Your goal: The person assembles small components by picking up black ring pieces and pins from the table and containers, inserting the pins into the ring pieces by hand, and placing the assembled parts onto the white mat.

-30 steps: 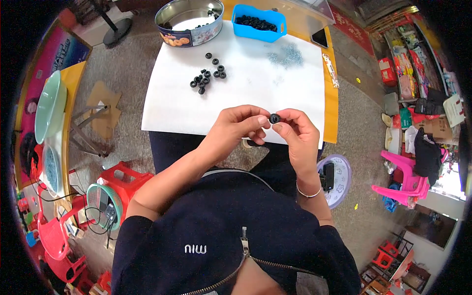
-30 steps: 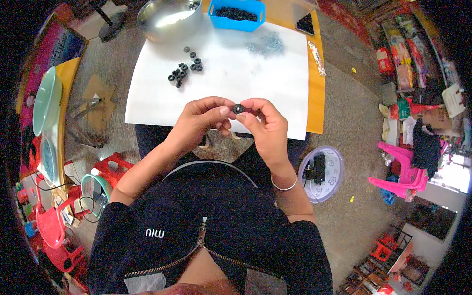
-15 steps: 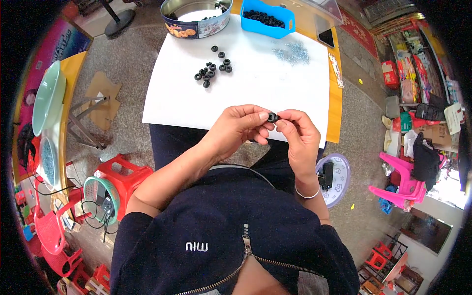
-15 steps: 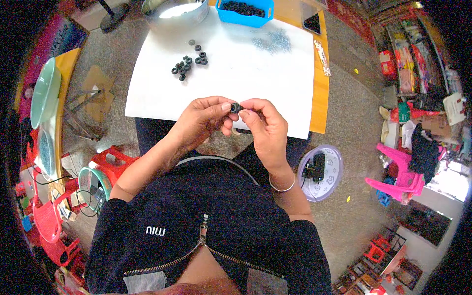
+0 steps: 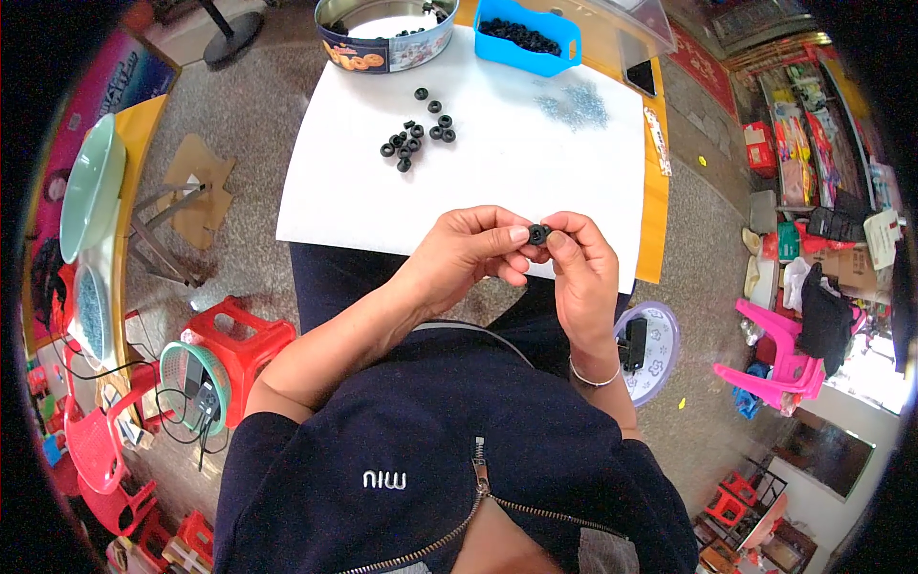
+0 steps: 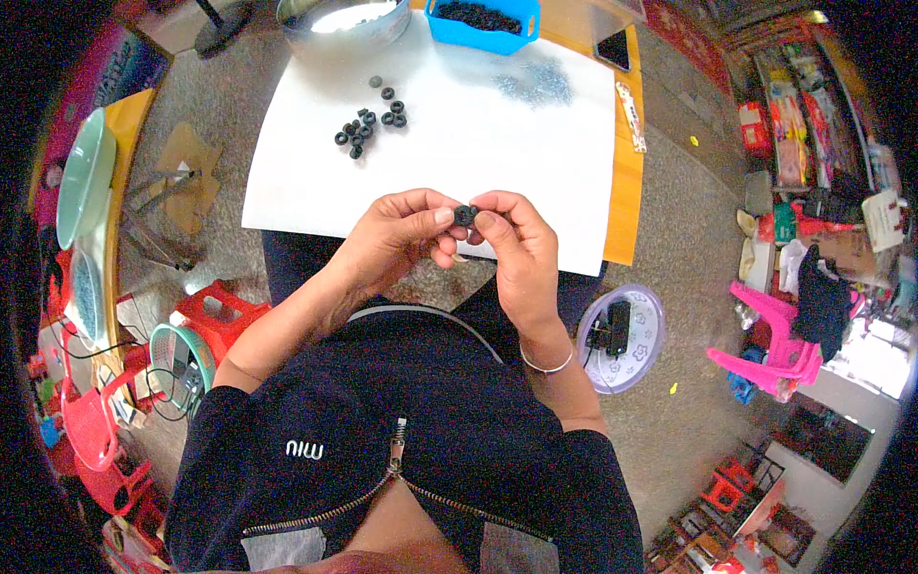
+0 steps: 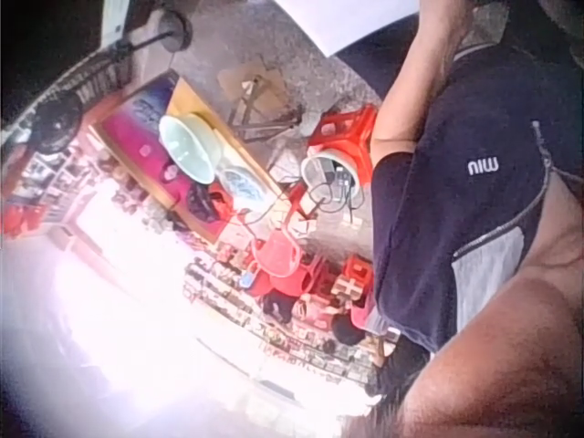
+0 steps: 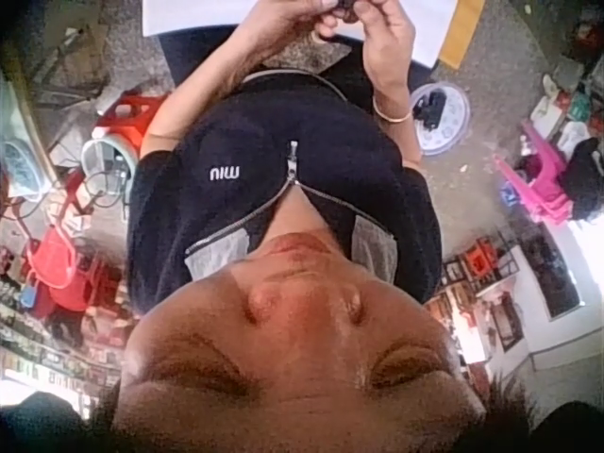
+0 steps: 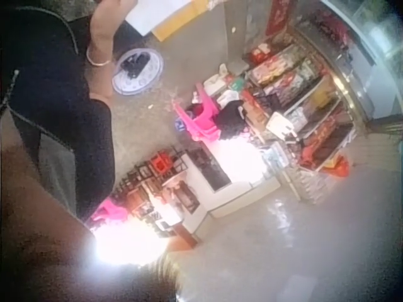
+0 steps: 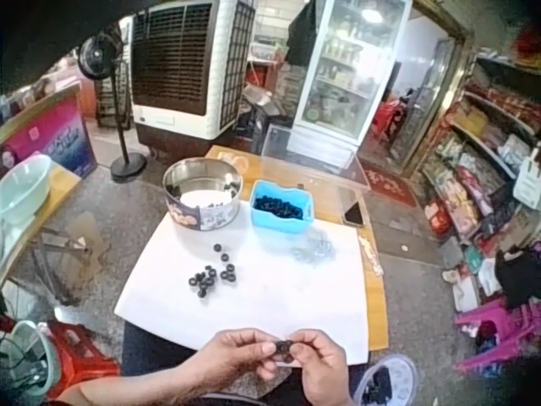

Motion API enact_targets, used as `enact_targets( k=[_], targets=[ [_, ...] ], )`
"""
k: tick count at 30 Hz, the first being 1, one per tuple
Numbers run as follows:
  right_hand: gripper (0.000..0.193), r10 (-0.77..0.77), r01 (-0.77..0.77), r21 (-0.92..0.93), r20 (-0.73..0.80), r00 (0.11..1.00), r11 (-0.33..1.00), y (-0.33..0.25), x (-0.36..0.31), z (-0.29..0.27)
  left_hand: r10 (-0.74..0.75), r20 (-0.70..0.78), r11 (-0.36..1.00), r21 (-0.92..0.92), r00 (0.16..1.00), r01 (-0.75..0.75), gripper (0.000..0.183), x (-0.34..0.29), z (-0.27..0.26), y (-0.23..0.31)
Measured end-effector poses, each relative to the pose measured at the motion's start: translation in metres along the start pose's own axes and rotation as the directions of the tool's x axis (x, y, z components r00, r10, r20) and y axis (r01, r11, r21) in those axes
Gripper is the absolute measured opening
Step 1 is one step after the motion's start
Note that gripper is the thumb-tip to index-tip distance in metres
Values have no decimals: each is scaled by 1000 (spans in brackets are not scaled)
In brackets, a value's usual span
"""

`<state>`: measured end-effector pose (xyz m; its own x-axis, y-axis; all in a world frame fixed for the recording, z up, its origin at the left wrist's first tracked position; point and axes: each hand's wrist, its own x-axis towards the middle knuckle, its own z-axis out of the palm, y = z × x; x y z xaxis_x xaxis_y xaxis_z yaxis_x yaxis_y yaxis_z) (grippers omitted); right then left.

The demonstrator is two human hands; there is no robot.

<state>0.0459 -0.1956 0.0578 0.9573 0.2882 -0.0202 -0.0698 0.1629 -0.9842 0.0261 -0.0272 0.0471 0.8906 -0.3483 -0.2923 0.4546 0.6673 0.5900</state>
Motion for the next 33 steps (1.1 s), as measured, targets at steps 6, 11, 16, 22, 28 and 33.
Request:
enact_targets(
  k=[6,11,16,22,28,33],
  targets=[
    [14,16,-16,-147,-6,1000,989,-3,0,1,9,-1,999,46,1000,-9,16,7,-4,-1],
    [19,114,-106,-101,79,990,989,5,4,4,-22,-98,999,42,995,27,15,6,-17,-8],
    [15,110,-90,-190,97,989,978,10,36,-8,-45,-165,996,65,985,57,20,5,-24,-1],
    [16,-169,134,-390,-58,984,911,-19,161,-34,-28,-237,994,94,971,52,20,-8,-40,5],
    [32,-465,246,-751,-92,880,613,-59,348,-69,-9,-231,994,104,973,34,18,-3,-32,15],
    [30,-565,316,-801,-33,825,508,-55,348,-36,44,-284,996,90,958,-19,17,-11,-45,24]
  ],
)
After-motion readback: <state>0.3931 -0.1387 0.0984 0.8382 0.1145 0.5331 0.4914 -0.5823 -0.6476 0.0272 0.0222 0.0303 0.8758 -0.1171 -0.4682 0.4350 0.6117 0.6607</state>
